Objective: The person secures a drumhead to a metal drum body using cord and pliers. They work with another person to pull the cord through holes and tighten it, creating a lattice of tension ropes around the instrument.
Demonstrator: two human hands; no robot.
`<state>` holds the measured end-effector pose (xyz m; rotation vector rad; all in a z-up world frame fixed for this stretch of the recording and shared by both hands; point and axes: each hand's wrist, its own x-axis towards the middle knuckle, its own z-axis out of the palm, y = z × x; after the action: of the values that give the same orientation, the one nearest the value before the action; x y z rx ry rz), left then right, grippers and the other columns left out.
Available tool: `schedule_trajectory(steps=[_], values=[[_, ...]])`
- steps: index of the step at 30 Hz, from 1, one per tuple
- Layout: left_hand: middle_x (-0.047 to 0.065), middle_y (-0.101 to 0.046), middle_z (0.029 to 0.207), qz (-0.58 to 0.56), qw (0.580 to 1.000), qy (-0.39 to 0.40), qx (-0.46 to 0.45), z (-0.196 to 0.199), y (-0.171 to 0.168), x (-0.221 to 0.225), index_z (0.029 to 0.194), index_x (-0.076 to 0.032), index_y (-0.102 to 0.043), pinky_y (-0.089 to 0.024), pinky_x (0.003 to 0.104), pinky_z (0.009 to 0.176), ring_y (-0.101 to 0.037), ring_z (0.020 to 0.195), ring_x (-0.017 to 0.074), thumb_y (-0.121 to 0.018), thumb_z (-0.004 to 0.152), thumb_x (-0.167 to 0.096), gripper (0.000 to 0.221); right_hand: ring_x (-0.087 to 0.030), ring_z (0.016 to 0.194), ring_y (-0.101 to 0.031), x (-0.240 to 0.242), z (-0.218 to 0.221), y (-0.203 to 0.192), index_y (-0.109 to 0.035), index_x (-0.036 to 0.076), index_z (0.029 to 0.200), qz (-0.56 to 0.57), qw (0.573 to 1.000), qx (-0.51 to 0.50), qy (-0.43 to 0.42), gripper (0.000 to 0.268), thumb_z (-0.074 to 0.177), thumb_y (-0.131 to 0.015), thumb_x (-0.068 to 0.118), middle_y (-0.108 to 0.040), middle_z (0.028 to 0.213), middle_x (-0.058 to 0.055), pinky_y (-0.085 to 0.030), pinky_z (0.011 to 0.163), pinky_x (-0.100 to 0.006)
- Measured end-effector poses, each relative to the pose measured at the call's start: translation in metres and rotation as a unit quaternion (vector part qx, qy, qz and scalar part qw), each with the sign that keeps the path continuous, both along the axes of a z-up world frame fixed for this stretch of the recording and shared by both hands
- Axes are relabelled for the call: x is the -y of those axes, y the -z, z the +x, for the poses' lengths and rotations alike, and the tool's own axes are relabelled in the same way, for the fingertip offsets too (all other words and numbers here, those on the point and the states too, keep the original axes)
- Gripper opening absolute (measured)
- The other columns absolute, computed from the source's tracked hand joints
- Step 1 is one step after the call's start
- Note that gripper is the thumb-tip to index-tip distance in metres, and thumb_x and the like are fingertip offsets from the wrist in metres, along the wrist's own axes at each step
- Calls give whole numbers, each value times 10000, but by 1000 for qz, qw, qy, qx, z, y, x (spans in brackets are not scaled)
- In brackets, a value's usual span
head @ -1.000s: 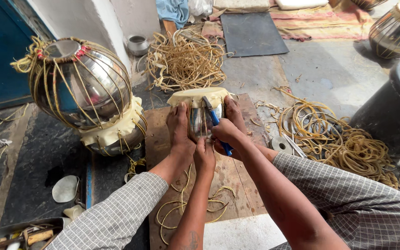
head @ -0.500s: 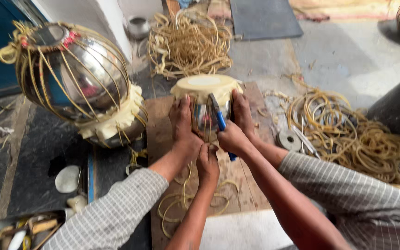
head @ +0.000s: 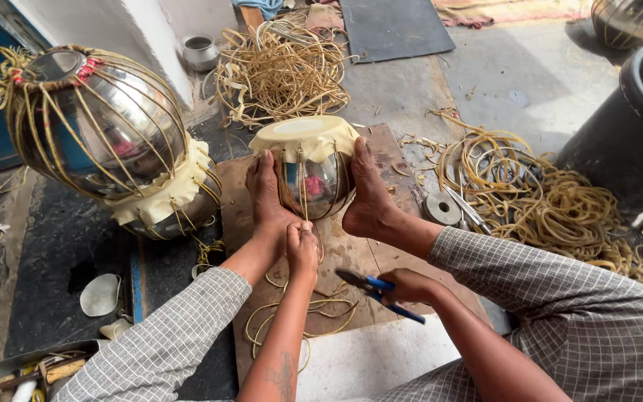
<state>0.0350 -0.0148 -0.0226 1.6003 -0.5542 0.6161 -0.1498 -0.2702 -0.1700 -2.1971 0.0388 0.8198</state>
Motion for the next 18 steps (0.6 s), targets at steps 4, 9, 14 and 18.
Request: schedule_trajectory(steps=[4, 9, 14, 18], values=[[172, -464, 1473, 0, 999, 20, -36, 2, 2, 0, 1588, -40, -371, -382, 389, 1204, -469, 1352, 304, -697, 1027, -246, 680, -228, 909, -711, 13, 2, 43, -738, 129, 1066, -151, 984, -48, -83, 305, 778, -823, 181, -745, 948, -71, -532, 779, -396], [169, -437, 1406, 109, 971, -9, 212, -7, -11, -9, 1589, -121, -267, -352, 427, 1148, -433, 1303, 336, -736, 949, -215, 799, -319, 881, -705, -21, 23, 43, -719, 69, 907, -247, 953, 163, -68, 165, 744, -741, 56, -732, 883, -159, -545, 742, -441], [112, -449, 1460, -41, 992, 103, -53, 5, 2, 8, 1588, -110, -470, -406, 408, 1211, -479, 1370, 249, -557, 1156, -261, 466, -384, 862, -675, -60, 119, -45, -649, 32, 903, -78, 883, 409, 218, 79, 837, -652, 74, -683, 910, -197, -539, 786, -474], [74, -487, 1202, -365, 836, 200, -357, -1, -23, 18, 1342, -36, -454, -465, 419, 990, -507, 1147, 212, -627, 1037, -390, 499, -392, 1028, -631, -72, 173, -106, -530, -8, 1098, -80, 855, 358, 367, 404, 758, -721, 98, -627, 1084, -254, -504, 866, -478]])
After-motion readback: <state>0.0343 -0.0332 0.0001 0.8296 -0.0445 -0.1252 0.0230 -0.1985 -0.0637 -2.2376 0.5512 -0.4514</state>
